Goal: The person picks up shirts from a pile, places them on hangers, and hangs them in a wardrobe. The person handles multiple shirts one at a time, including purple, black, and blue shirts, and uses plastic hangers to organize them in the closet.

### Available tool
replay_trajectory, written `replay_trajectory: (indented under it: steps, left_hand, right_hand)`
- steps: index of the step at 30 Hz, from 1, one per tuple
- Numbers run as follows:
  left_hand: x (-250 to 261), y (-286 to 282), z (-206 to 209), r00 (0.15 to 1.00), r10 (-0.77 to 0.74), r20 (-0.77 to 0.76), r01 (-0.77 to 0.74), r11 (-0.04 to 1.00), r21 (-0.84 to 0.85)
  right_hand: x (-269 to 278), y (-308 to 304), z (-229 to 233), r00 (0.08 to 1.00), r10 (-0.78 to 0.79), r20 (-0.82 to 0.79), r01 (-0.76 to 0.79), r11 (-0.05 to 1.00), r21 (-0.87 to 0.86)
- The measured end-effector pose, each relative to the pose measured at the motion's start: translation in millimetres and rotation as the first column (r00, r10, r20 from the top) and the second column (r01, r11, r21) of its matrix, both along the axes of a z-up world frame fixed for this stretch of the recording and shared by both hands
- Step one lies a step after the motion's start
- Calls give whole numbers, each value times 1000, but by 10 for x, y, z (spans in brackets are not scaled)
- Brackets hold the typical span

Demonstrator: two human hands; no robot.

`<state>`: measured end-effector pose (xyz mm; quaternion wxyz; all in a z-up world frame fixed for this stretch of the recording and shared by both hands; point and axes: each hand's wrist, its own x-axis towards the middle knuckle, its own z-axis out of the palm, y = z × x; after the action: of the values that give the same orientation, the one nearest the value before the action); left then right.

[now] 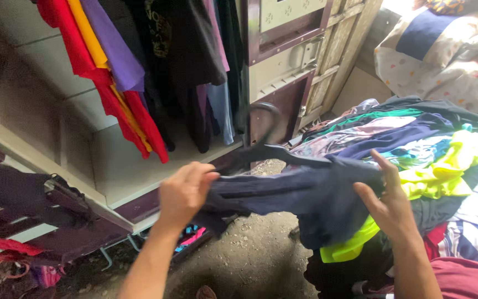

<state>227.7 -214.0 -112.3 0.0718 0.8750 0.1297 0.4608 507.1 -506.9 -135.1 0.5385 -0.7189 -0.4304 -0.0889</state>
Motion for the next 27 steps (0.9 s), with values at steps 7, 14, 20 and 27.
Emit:
replay_trajectory:
  steps: [7,14,20,27]
  left_hand:
    - [-471,314,-8,1000,-25,12,26,994,-104]
    - [-580,290,2,995,-1,99,18,985,-169]
    - [-381,407,149,999,32,43,-26,990,-136]
    - [154,743,334,992,83,95,-63,978,-199]
  right_hand:
    - [282,-44,-286,957,-29,-288,43,998,42]
    - [-18,226,596,941,259,220,-247,966,-82]
    - [-440,444,1008,890,245,385,-108,933,-344]
    - [-599,692,1356,876,-77,476,221,942,-254]
